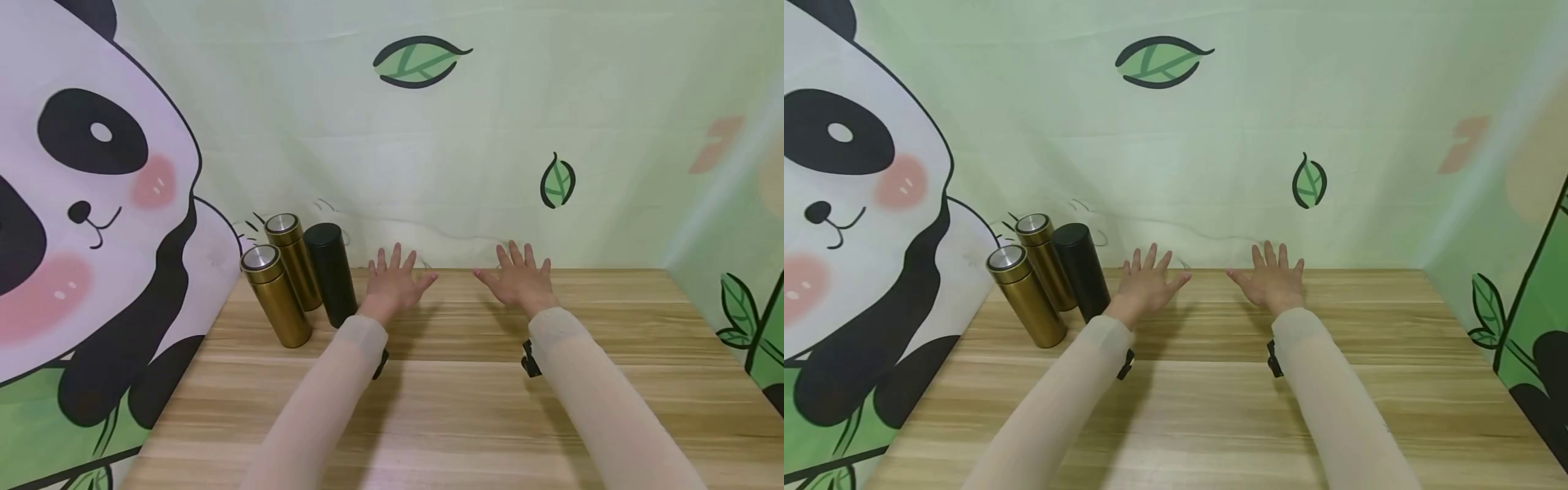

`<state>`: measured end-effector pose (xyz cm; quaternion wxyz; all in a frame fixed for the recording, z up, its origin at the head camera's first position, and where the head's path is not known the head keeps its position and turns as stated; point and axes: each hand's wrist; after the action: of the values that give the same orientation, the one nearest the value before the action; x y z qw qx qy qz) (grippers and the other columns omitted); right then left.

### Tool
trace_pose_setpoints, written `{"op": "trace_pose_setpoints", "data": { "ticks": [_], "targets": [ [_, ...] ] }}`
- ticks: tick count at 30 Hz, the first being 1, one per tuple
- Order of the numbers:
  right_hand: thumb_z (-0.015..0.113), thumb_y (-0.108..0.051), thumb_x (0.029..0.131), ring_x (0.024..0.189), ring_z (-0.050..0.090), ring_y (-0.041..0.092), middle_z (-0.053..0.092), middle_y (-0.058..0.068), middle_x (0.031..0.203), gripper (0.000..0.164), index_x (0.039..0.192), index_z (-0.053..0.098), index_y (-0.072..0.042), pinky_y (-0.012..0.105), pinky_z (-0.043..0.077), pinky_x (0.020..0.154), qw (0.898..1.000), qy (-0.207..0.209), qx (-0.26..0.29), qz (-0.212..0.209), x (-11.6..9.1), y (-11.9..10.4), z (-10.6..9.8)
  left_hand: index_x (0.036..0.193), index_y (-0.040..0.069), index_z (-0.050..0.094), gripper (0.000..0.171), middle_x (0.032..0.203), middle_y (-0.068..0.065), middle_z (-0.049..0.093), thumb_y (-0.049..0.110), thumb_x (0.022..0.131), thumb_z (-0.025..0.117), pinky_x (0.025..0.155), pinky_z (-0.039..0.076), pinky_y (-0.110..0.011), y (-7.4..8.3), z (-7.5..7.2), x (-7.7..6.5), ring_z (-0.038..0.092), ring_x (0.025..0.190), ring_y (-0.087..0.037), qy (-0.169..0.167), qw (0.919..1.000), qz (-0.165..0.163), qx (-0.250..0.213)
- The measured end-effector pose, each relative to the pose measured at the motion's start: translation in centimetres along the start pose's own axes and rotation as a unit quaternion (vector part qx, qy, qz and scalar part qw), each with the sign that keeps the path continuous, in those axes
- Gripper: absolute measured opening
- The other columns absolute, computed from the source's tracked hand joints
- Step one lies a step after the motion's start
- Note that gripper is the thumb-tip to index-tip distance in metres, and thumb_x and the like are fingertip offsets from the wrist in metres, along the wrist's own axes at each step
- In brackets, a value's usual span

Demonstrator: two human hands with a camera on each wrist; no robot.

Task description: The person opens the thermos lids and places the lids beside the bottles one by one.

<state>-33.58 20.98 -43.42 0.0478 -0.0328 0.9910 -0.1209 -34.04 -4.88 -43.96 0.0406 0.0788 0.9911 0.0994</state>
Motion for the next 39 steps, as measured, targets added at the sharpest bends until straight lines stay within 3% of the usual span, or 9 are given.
{"op": "trace_pose_setpoints", "data": {
  "ticks": [8,19,29,39],
  "targets": [
    [0.025,-0.080,0.099,0.159,-0.006,0.047,-0.001,0.021,0.174,0.100,0.166,0.009,-0.007,0.074,-0.002,0.121,1.000,0.001,0.004,-0.015,-0.1,-0.3,0.4,0.166,0.028,0.019,0.089,0.176,-0.008,0.002,0.083,0.097,0.022,0.129,0.005,-0.060,-0.2,-0.3,-0.8,-0.003,0.161,-0.042,0.007,0.9997,0.021,-0.005],
    [0.031,-0.074,0.101,0.160,-0.003,0.045,0.002,0.019,0.174,0.094,0.166,0.012,-0.009,0.074,0.000,0.121,0.999,0.012,-0.005,-0.046,-0.2,-1.6,1.2,0.167,0.029,0.018,0.086,0.176,-0.007,0.005,0.080,0.098,0.028,0.129,0.007,-0.060,-1.2,0.0,-1.8,-0.001,0.162,-0.040,0.015,0.9991,0.040,0.001],
    [0.029,-0.077,0.100,0.161,-0.003,0.043,0.002,0.016,0.175,0.096,0.167,0.013,-0.011,0.072,0.001,0.123,0.997,0.018,-0.003,-0.073,-1.5,-3.1,0.9,0.167,0.029,0.017,0.087,0.176,-0.006,0.003,0.081,0.097,0.025,0.128,0.008,-0.060,-1.5,-0.3,-3.5,0.000,0.162,-0.039,0.034,0.9972,0.064,0.019],
    [0.043,-0.066,0.103,0.161,0.004,0.043,0.012,0.017,0.174,0.086,0.164,0.025,-0.008,0.073,0.006,0.122,0.991,0.032,0.047,-0.125,-3.0,-5.1,1.2,0.166,0.030,0.020,0.085,0.176,-0.004,0.004,0.081,0.098,0.025,0.128,0.006,-0.060,-2.1,0.0,-5.8,-0.002,0.162,-0.038,0.050,0.9940,0.097,-0.004]
  ]
}}
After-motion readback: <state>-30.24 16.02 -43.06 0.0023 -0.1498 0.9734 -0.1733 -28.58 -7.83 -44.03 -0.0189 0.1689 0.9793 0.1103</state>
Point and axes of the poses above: each hand's wrist, its own x-axis towards the middle knuckle, its own z-axis out of the palm, y = z × x
